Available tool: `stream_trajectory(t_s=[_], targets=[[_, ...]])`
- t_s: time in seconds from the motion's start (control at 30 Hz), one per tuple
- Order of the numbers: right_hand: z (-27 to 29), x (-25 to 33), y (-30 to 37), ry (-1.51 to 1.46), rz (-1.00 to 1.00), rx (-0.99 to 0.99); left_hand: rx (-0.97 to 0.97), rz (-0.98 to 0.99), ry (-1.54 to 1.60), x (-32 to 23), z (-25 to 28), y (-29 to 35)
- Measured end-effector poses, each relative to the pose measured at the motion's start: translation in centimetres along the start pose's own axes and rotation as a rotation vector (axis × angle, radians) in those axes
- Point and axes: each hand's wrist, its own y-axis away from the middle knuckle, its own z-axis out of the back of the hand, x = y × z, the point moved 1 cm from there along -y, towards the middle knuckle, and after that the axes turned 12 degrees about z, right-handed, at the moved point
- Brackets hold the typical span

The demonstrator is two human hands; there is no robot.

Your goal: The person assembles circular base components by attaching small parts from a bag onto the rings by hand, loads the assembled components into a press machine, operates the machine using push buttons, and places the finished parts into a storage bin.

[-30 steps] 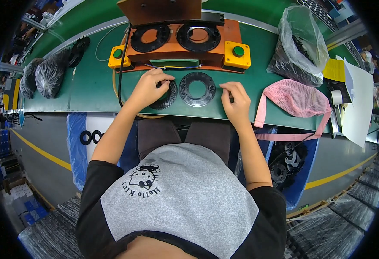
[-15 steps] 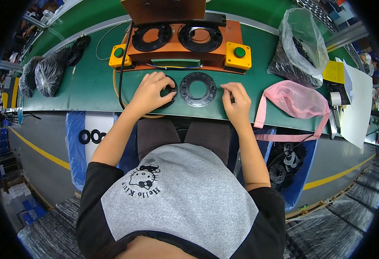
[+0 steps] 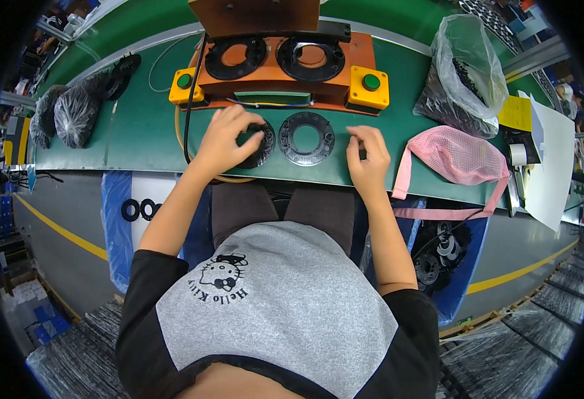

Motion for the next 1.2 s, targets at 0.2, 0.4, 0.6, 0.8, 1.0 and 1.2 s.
stream_trajectory(t_s=[0.2,0.4,0.6,0.8,1.0,1.2], targets=[[-1.8,1.7,-5.3,0.359,0.206,0.047,-0.488,0.04,-0.244,-0.5,3.8,-2.8],[-4.1,0.6,-6.9,0.391,0.252,0.062,-0.363,-0.043,-0.388,1.6,3.3,-2.8],[-1.7,6.2,-7.7,-0.45,-0.183,-0.308,-0.591,-0.065,0.064,-0.1,5.0,0.3],[-1.9,7.5,-6.0,-1.393,-0.519,-0.2,-0.109,0.457,1.242,-6.2,1.7,1.0],[3.7,5.3,-5.3,-1.106,-0.518,-0.283,0.078,0.23,0.957,-7.5,1.3,1.3],[23.4,4.4,-1.3,0.133,-0.495,-0.419,-0.097,0.417,0.269,-1.0,3.2,3.9]])
